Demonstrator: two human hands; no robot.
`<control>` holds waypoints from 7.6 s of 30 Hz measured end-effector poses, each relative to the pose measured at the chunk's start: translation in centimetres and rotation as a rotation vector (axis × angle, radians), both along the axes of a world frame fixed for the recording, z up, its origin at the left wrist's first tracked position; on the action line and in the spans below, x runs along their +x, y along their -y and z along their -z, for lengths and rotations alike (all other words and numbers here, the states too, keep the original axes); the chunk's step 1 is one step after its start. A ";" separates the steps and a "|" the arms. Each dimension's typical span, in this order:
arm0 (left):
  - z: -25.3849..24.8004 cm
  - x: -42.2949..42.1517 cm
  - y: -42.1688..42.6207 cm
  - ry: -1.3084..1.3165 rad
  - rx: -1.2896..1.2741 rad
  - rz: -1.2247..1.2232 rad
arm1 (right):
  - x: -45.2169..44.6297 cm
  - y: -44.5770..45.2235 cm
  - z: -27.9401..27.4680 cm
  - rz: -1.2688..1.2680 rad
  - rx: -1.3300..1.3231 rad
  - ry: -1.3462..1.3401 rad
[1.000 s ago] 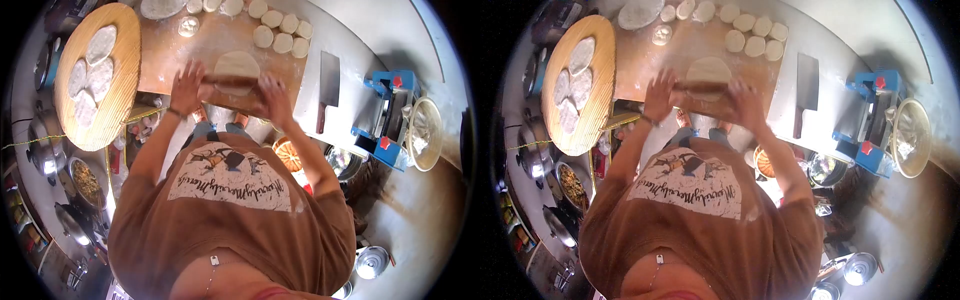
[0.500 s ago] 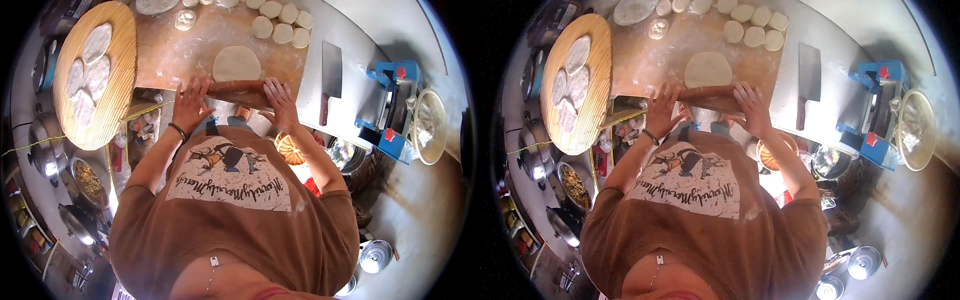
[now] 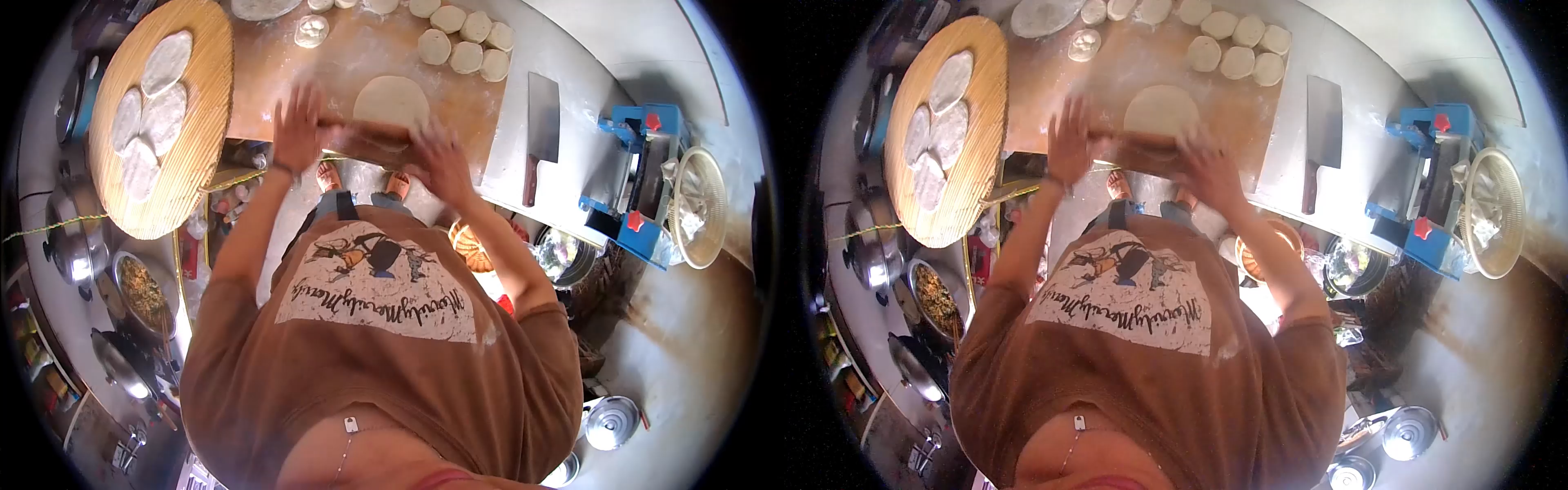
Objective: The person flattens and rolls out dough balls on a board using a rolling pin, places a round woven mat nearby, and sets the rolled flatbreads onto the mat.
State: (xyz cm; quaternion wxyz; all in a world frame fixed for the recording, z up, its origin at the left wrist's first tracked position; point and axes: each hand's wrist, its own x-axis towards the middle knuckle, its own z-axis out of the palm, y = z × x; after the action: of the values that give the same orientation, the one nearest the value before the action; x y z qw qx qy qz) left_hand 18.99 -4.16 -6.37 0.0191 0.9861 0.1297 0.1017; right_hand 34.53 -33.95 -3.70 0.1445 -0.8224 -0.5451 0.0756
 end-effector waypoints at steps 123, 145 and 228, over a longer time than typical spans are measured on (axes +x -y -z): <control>-3.7 -6.7 0.3 0.242 -0.444 0.112 | 0.6 -26.2 5.2 -0.338 0.329 0.171; -4.4 -3.2 -2.2 0.282 -0.349 0.027 | 4.5 -11.0 -1.6 0.257 0.362 -0.151; -3.9 -4.1 2.7 0.101 -0.432 0.184 | 0.5 -8.3 3.1 0.321 0.225 0.222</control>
State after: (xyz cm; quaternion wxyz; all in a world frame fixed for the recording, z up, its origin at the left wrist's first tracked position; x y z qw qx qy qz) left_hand 14.94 -6.84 -2.51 0.2455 0.9604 0.0567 0.1187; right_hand 35.06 -25.60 -6.78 0.1847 -0.8806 -0.4247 -0.1006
